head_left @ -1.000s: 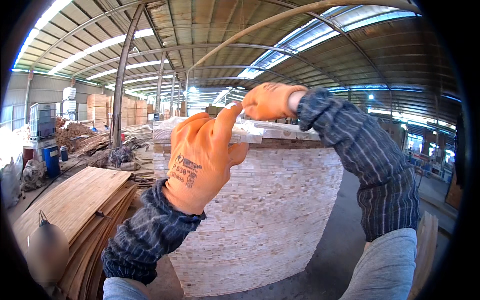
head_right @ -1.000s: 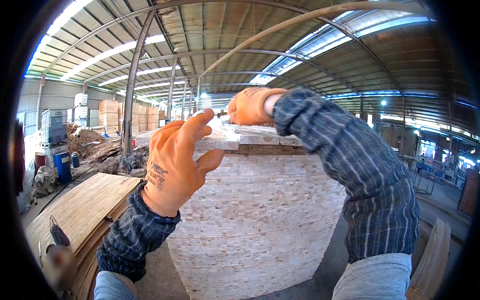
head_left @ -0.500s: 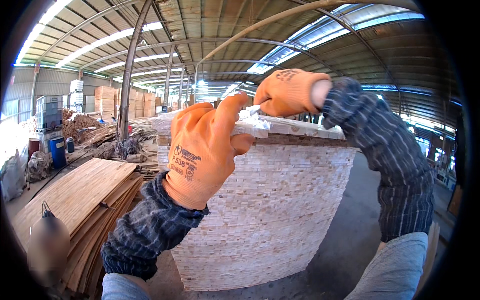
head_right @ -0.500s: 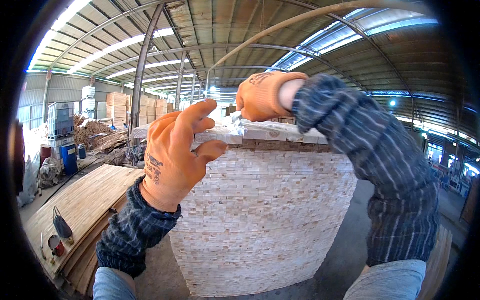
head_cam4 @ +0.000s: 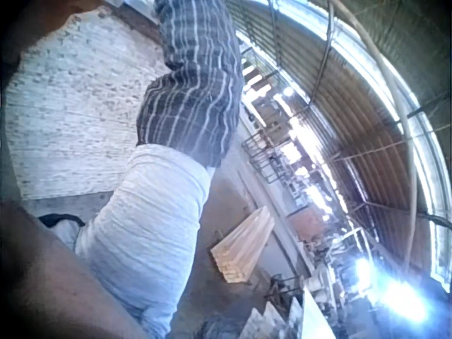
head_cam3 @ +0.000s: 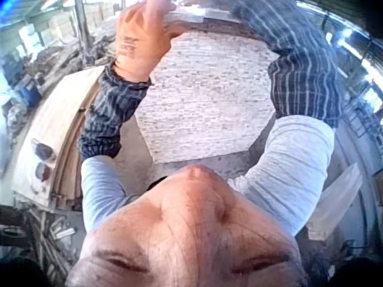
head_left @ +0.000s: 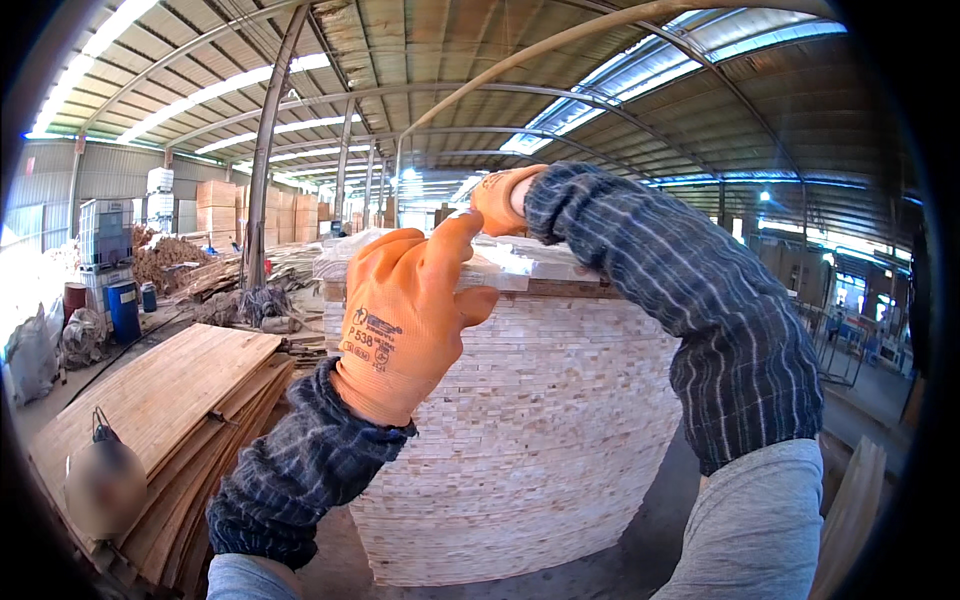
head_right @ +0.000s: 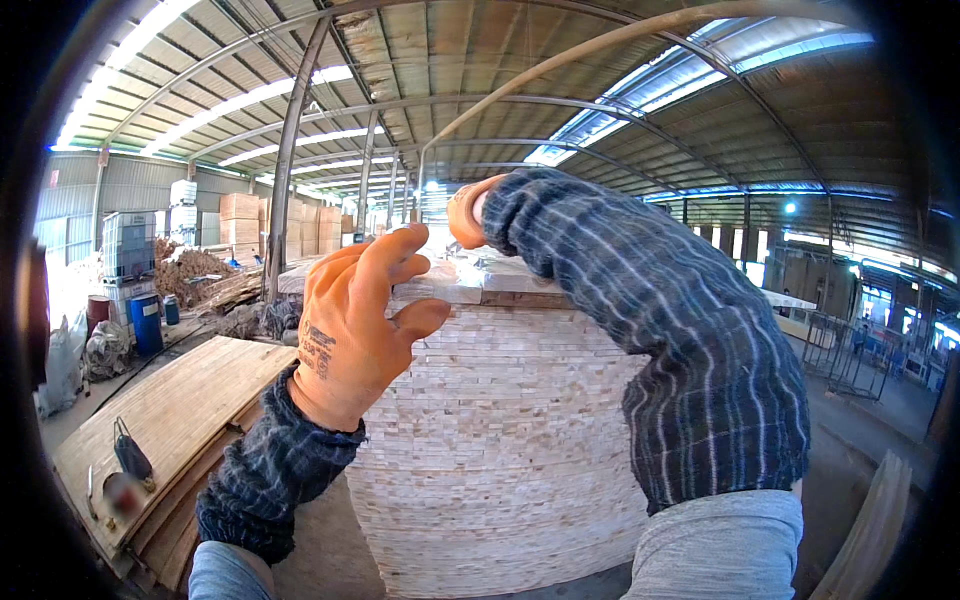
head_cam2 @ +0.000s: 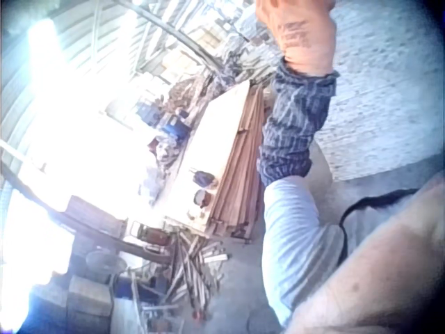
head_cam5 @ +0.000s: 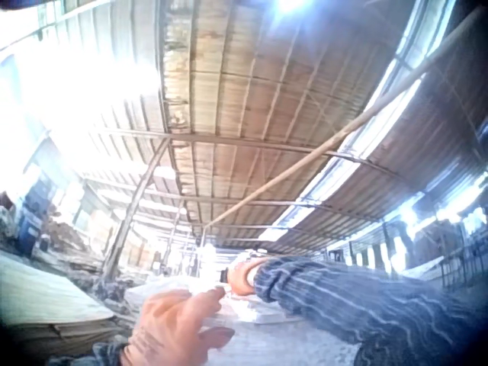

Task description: The person applies glue to the edges of a stack of wooden planks using a putty knife and then secures the stack with a large metal clamp. The person also picks up a long metal bar from the floor and places it on the stack.

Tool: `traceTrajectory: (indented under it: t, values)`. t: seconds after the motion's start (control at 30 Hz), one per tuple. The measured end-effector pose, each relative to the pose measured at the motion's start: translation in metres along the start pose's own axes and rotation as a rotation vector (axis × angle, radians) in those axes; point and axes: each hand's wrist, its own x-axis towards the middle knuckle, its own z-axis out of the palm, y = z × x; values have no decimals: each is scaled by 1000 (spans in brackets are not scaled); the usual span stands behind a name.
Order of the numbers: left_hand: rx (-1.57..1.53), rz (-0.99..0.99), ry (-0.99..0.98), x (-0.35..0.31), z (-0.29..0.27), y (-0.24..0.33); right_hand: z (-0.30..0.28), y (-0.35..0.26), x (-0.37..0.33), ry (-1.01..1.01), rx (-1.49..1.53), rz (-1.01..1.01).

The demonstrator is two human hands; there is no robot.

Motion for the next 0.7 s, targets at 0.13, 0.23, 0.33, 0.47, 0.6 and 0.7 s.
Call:
traceTrajectory:
  t: [0.13, 0.23, 0.33, 0.47, 0.6, 0.7]
  values:
    - [-59, 29, 21, 6, 5, 8, 16, 31, -13, 14, -95, -109]
    - [-36, 24, -3, 3, 4, 3, -8, 31, -45, -32, 71, -193]
    - [3, 15, -41, 4, -1, 4, 5, 47, -57, 158, 265, -287]
    - [26, 33, -83, 6, 1, 4, -22, 46, -114, 44, 283, -212]
    - [19, 47, -71, 7, 2, 4, -35, 47, -144, 104, 252, -217]
    - [33, 34, -69, 4, 1, 3, -43, 46, -166, 148, 256, -288]
